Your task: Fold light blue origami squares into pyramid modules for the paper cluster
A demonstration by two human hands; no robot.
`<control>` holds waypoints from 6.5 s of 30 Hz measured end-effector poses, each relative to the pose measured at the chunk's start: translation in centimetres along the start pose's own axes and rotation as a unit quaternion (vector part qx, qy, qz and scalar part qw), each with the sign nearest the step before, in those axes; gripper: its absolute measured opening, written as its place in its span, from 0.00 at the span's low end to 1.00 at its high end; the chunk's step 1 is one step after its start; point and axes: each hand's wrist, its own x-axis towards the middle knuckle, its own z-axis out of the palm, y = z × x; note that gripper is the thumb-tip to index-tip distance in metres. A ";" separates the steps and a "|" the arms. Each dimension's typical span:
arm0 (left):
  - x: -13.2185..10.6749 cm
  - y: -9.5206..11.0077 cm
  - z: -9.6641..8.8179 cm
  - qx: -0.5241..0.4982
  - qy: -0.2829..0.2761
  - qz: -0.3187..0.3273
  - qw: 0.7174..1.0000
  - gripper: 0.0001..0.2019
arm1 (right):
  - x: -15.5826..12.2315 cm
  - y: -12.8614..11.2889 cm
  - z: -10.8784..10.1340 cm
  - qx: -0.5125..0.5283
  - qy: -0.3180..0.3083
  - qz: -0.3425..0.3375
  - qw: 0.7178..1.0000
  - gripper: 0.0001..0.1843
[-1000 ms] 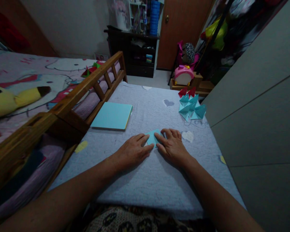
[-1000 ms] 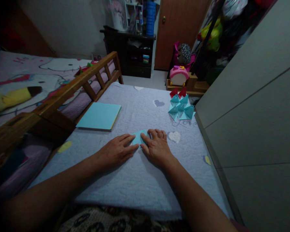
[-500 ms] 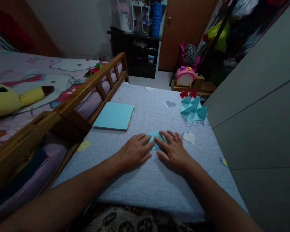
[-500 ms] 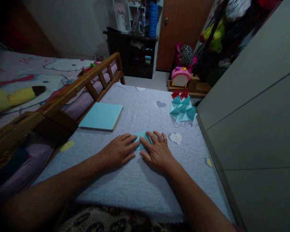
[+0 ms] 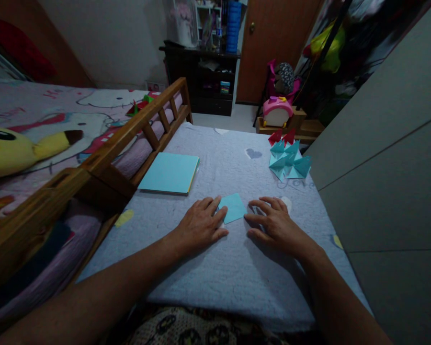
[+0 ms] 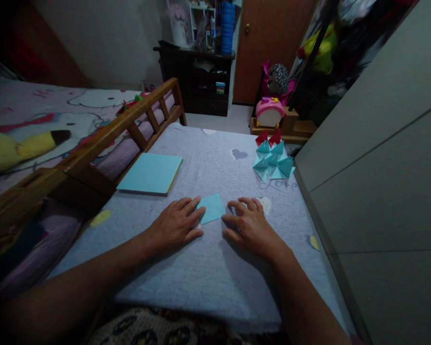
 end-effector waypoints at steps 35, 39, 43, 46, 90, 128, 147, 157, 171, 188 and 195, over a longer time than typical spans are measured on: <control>1.2 -0.2 0.3 -0.520 0.173 -0.062 0.834 0.16 | 1.8 -1.5 3.3 0.325 0.133 0.124 0.928 0.17; 1.2 0.0 0.4 -0.606 0.142 -0.110 0.775 0.41 | 1.8 -1.6 3.3 0.365 0.192 0.099 0.906 0.15; 1.4 -0.3 0.2 -0.650 0.041 -0.155 0.743 0.31 | 1.7 -1.8 3.0 0.377 0.254 0.083 0.887 0.15; 1.6 -0.5 0.1 -0.648 0.041 -0.121 0.751 0.11 | 1.6 -2.2 2.7 0.376 0.278 0.074 0.880 0.15; 2.8 0.6 1.6 -0.598 0.112 -0.159 0.778 0.11 | 2.9 -1.4 3.4 0.390 0.261 0.121 0.875 0.02; 3.7 0.0 1.4 -0.583 0.133 -0.179 0.782 0.08 | 4.6 -2.2 2.3 0.468 0.235 0.268 0.808 0.15; 3.6 -0.7 1.2 -0.516 0.150 -0.139 0.832 0.06 | 4.2 -2.2 4.6 0.542 0.310 0.209 0.753 0.09; 3.2 -0.8 1.2 -0.534 0.168 -0.108 0.821 0.08 | 4.0 -3.4 3.7 0.570 0.312 0.191 0.736 0.09; 3.2 -1.5 1.1 -0.551 0.119 -0.128 0.816 0.14 | 3.8 -2.1 3.8 0.677 0.190 0.209 0.679 0.17; 3.4 -0.4 0.5 -0.737 0.087 -0.198 0.640 0.16 | 4.2 -3.4 3.3 0.626 0.243 0.208 0.711 0.13; 3.2 -0.3 0.2 -0.725 0.062 -0.173 0.664 0.12 | 3.7 -2.9 3.0 0.666 0.216 0.201 0.685 0.13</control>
